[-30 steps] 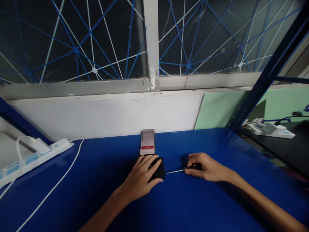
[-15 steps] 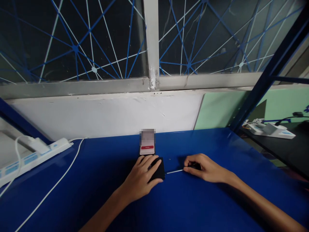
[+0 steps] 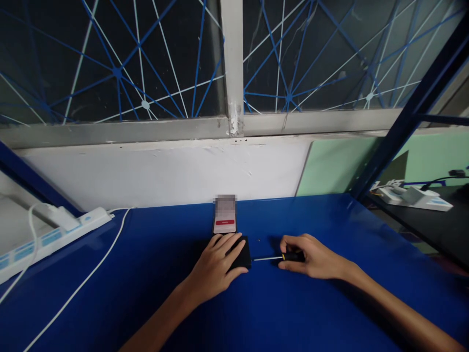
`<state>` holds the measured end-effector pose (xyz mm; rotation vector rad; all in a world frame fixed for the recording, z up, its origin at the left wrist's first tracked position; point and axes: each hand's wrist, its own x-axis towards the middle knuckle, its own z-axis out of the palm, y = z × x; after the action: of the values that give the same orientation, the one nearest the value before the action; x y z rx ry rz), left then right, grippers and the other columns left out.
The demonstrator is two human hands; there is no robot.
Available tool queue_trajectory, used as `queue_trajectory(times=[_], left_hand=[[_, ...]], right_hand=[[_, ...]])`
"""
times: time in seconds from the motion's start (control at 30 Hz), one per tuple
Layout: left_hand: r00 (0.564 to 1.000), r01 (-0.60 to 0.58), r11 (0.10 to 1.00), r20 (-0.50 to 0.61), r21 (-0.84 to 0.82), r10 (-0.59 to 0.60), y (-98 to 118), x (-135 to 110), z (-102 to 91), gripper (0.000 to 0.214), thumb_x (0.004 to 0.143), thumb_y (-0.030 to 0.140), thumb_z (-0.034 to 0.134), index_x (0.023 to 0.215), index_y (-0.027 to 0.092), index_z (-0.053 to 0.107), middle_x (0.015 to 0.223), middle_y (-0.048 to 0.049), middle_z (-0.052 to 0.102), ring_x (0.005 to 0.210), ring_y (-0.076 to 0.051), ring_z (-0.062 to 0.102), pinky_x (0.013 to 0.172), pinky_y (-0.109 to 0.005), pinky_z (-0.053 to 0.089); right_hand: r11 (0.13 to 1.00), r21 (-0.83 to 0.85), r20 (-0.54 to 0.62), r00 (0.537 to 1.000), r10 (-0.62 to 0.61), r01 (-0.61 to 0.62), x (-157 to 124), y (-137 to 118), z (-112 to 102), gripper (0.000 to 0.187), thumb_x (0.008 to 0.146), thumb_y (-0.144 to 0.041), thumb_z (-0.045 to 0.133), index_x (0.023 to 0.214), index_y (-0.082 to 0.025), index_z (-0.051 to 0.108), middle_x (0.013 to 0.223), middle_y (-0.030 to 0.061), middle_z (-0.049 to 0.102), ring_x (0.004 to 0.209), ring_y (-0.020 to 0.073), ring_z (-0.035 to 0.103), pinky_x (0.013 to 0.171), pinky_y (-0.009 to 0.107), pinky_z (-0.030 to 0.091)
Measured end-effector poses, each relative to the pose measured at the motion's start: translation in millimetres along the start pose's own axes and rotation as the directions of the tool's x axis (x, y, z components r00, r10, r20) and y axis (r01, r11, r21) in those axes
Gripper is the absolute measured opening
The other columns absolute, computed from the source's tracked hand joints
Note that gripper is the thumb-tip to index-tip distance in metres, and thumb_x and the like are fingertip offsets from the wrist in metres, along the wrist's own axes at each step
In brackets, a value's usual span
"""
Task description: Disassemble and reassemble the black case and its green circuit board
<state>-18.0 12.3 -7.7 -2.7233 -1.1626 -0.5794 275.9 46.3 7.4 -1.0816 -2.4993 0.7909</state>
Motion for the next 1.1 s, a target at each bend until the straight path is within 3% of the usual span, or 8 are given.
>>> queue_trajectory(times=[0.13,0.27,0.37,0.53,0.67,1.1], left_hand=[[1.0,0.008,1.0,0.021,0.006,-0.008,0,1,-0.3,0.051,0.092,0.041,0.056,0.136,0.018,0.045,0.138,-0.0145,0.051,0.127,-0.03,0.047,0.103,-0.051,0.041],[0.999,0.008,1.0,0.044,0.012,-0.009,3,2,-2.3,0.047,0.091,0.037,0.058,0.133,0.019,0.049,0.139,-0.0152,0.049,0.128,-0.031,0.046,0.102,-0.052,0.042],[0.999,0.008,1.0,0.042,0.002,-0.008,5,3,-3.2,0.043,0.091,0.033,0.059,0.131,0.02,0.051,0.14,-0.0151,0.047,0.129,-0.033,0.043,0.102,-0.055,0.041],[1.0,0.003,0.999,0.026,-0.044,-0.002,7,1,-0.8,0.043,0.091,0.028,0.058,0.133,0.022,0.05,0.143,-0.0137,0.044,0.133,-0.033,0.039,0.104,-0.057,0.039],[1.0,-0.001,0.995,0.023,-0.095,0.003,11,1,-0.9,0.043,0.091,0.028,0.059,0.133,0.023,0.05,0.145,-0.0125,0.042,0.135,-0.032,0.036,0.106,-0.057,0.038],[0.999,-0.042,0.991,-0.019,-0.124,0.04,23,6,-2.6,0.037,0.091,0.024,0.058,0.127,0.017,0.057,0.135,-0.0114,0.055,0.129,-0.029,0.046,0.107,-0.052,0.036]], right_hand=[[1.0,-0.015,-0.036,0.999,-0.002,0.002,1,-1,-3,0.025,0.091,-0.044,0.052,0.089,-0.019,0.058,0.068,-0.0021,0.057,0.055,0.0104,0.047,0.055,0.024,0.031],[0.997,-0.068,-0.036,0.999,-0.022,0.02,2,3,-4,0.027,0.084,-0.045,0.063,0.079,-0.019,0.061,0.077,0.0008,0.059,0.061,0.0117,0.049,0.056,0.024,0.032],[0.997,-0.078,-0.054,0.999,-0.005,0.001,2,4,-2,0.027,0.078,-0.043,0.07,0.078,-0.019,0.057,0.076,-0.0007,0.058,0.06,0.0111,0.047,0.055,0.024,0.031],[0.996,-0.08,-0.01,0.999,0.038,-0.038,2,4,0,0.024,0.08,-0.037,0.068,0.08,-0.02,0.051,0.062,-0.0058,0.051,0.054,0.0095,0.042,0.052,0.023,0.026],[0.995,-0.098,-0.018,0.999,0.033,-0.035,1,5,-2,0.024,0.08,-0.037,0.068,0.08,-0.021,0.05,0.064,-0.0054,0.053,0.055,0.0096,0.044,0.053,0.023,0.027],[0.994,-0.105,-0.021,0.999,0.032,-0.034,1,4,-3,0.024,0.079,-0.038,0.068,0.081,-0.02,0.052,0.067,-0.0037,0.057,0.057,0.0107,0.047,0.055,0.023,0.029]])
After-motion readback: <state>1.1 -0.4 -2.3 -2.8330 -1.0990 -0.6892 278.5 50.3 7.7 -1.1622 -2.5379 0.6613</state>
